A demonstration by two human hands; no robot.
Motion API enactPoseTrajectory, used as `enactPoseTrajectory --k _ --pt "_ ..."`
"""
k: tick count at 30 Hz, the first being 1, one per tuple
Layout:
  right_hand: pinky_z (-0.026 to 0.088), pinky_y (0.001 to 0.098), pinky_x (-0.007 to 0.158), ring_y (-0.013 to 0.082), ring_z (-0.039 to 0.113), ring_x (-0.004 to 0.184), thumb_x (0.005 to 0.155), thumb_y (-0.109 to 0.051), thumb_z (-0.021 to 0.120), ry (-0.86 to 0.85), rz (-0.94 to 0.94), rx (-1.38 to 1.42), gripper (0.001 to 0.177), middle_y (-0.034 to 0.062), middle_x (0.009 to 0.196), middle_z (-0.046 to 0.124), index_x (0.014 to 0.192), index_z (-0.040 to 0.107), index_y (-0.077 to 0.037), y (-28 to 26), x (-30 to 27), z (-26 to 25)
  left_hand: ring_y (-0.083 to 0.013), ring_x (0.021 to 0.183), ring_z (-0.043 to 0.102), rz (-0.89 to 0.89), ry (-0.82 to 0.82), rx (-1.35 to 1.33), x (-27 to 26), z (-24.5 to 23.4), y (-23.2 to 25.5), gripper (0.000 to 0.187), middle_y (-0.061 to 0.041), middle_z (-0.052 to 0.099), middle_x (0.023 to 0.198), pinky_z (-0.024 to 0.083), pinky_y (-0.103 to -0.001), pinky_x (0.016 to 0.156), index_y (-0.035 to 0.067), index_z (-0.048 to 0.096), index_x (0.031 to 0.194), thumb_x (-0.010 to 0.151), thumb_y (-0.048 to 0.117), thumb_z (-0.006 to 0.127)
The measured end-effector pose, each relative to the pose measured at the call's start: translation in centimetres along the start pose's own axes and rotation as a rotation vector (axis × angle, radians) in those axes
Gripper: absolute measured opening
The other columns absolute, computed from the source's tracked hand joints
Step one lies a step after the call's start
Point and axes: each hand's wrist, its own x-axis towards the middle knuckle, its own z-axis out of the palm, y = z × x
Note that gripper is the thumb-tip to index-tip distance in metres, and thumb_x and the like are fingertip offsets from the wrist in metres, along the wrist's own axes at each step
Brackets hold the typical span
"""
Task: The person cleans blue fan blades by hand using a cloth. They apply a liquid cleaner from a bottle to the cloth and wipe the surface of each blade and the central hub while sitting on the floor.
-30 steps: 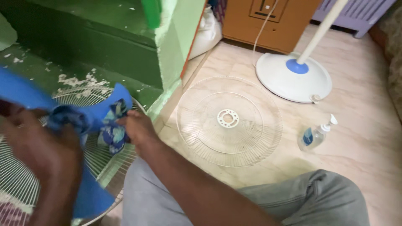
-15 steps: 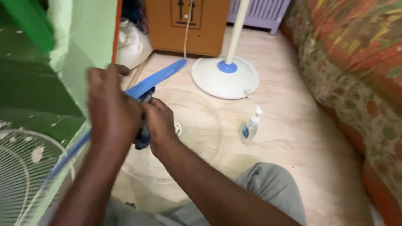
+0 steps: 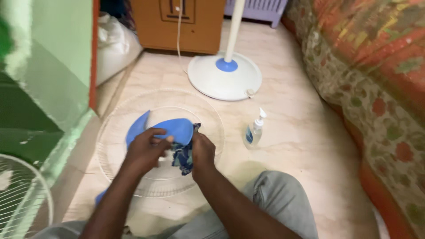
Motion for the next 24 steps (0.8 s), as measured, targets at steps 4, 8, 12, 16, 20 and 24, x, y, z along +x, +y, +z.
enactPoseTrajectory --k 4,8,12,16,20,24 --pt "0.053 0.03 0.068 0.0154 0.067 0.074 0.088 -0.027 0.069 0.189 -0.179 -0.396 0.03 0.0095 0.086 0.076 0.101 0.08 -0.002 -1.4 0.5 -2.6 -0.0262 0.088 0.075 0.192 0.153 0.418 1.2 -1.8 -4.7 0.055 -0.017 0.077 0.097 0.059 -0.039 0.078 0.005 0.07 0.124 0.081 0.038 0.081" --pt "0.055 0.0353 0.07 0.0223 0.073 0.073 0.087 -0.029 0.067 0.299 -0.385 -0.69 0.031 0.0153 0.084 0.078 0.109 0.076 -0.009 -3.7 0.6 -3.1 -0.0403 0.123 0.06 0.251 0.217 0.832 2.8 -2.8 -9.0 0.077 -0.026 0.062 0.132 0.051 -0.049 0.101 0.004 0.062 0.133 0.074 0.049 0.084" --pt "0.053 0.0436 0.079 0.0319 0.067 0.088 0.083 -0.022 0.072 0.133 -0.851 -0.996 0.034 0.0183 0.095 0.068 0.113 0.073 -0.006 -1.5 1.7 -2.0 -0.0391 0.137 0.048 0.284 0.152 0.952 4.2 -1.1 -11.0 0.099 -0.026 0.05 0.145 0.045 -0.05 0.107 0.002 0.055 0.139 0.065 0.06 0.088" --pt "0.052 0.0489 0.088 0.0381 0.059 0.104 0.079 -0.003 0.058 -0.271 -0.88 -1.192 0.039 0.018 0.112 0.064 0.115 0.07 -0.008 4.1 0.0 -0.3 -0.0353 0.142 0.036 0.193 0.064 1.055 4.7 0.2 -12.1 0.095 -0.017 0.044 0.154 0.032 -0.061 0.11 0.014 0.052 0.146 0.066 0.053 0.087" --pt "0.051 0.0501 0.086 0.0397 0.058 0.102 0.087 -0.002 0.057 -0.519 -0.856 -1.304 0.036 0.0202 0.118 0.061 0.122 0.066 -0.004 7.3 -0.1 -0.1 -0.0328 0.145 0.041 0.221 0.165 0.987 5.2 -0.6 -11.4 0.075 -0.014 0.049 0.151 0.034 -0.063 0.114 0.015 0.055 0.14 0.073 0.034 0.083" --pt "0.051 0.0517 0.084 0.0418 0.059 0.102 0.083 -0.004 0.064 -0.5 -0.815 -1.447 0.037 0.0225 0.115 0.063 0.119 0.07 -0.007 6.5 3.1 -1.6 -0.0382 0.138 0.045 -0.211 0.11 1.092 4.9 -2.8 -9.3 0.089 -0.017 0.048 0.143 0.038 -0.062 0.109 0.012 0.053 0.139 0.072 0.056 0.091"
